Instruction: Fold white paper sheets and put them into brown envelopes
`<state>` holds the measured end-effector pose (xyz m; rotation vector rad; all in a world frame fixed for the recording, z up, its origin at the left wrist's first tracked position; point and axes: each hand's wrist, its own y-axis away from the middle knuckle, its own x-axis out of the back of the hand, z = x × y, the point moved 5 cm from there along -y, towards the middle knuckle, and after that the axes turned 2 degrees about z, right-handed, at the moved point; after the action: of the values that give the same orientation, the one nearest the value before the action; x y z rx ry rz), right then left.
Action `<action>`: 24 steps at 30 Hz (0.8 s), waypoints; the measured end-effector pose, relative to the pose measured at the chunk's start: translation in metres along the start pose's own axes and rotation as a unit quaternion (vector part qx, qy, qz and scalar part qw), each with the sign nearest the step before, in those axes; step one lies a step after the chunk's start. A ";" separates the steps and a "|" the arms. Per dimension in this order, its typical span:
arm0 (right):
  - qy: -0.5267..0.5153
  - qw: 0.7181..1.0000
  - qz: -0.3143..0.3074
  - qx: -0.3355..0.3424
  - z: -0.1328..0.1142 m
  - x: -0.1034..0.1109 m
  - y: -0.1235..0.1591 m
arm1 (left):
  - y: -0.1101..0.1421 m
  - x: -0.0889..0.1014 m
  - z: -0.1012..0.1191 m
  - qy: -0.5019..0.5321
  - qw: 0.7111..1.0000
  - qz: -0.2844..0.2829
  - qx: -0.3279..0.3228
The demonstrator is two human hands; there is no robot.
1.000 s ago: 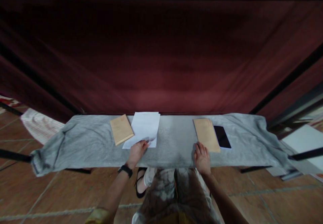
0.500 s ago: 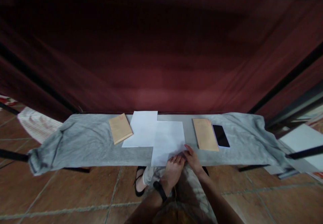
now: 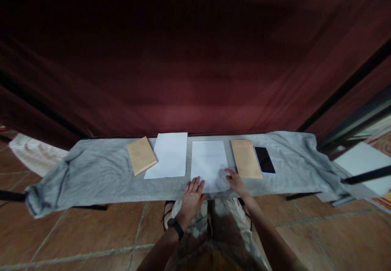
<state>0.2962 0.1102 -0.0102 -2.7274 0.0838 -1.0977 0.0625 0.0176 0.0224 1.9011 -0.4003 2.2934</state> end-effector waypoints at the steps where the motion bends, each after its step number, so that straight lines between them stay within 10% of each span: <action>1: 0.011 1.000 -0.005 0.002 0.000 0.001 -0.001 | 0.001 0.000 0.001 0.003 1.000 0.003 0.001; 8: 0.125 0.991 0.045 0.014 -0.023 0.007 0.011 | -0.014 0.004 0.004 0.041 0.998 0.052 0.013; 15: 0.091 0.986 0.013 0.137 -0.082 -0.049 0.007 | -0.072 -0.019 0.022 0.027 0.998 0.045 -0.021; 24: 0.209 0.969 0.044 0.124 -0.048 -0.036 0.010 | -0.073 -0.024 -0.008 0.014 0.992 0.095 0.078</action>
<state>0.2373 0.0975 -0.0027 -2.2187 0.1193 -1.5244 0.0795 0.0910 0.0062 1.9762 -0.4284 2.5400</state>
